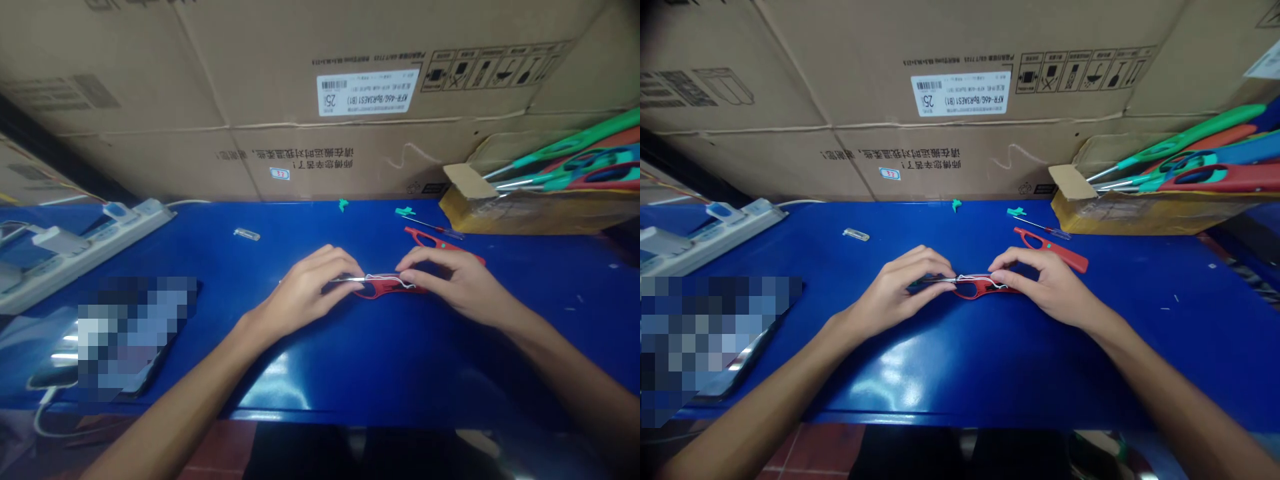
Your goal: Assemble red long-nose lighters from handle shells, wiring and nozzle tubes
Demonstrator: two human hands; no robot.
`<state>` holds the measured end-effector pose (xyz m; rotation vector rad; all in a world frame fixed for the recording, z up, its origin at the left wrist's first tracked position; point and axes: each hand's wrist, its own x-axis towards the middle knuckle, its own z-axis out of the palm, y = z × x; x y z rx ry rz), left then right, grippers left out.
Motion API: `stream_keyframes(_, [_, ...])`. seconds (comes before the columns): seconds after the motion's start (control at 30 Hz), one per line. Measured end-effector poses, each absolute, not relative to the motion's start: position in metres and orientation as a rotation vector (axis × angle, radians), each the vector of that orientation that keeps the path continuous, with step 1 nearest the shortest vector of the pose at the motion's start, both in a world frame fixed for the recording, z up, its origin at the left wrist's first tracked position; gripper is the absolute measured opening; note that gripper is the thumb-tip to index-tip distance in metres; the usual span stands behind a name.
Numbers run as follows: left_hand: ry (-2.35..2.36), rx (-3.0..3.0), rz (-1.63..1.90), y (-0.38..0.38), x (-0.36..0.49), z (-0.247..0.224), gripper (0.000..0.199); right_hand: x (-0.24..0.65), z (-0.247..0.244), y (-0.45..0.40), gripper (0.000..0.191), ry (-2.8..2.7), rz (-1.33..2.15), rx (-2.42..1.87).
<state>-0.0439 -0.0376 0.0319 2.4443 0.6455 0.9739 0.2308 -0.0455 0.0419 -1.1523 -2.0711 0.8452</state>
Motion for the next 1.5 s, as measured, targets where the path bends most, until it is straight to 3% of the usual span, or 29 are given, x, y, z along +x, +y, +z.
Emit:
stream_keyframes(0.33, [0.566,2.366,1.015,-0.041,-0.041,0.036,0.013,0.230,0.044,-0.045,0.017,-2.130,0.929,-0.996])
stream_keyframes(1.13, [0.666,2.359,0.943,-0.040,-0.040,0.028,0.018,0.219,0.034,-0.054,0.021,-1.885,1.140,-1.116])
stream_keyframes(1.5, [0.644,2.346,0.955,-0.041,-0.038,0.029,0.017,0.226,0.039,-0.050,0.015,-2.111,0.939,-1.001])
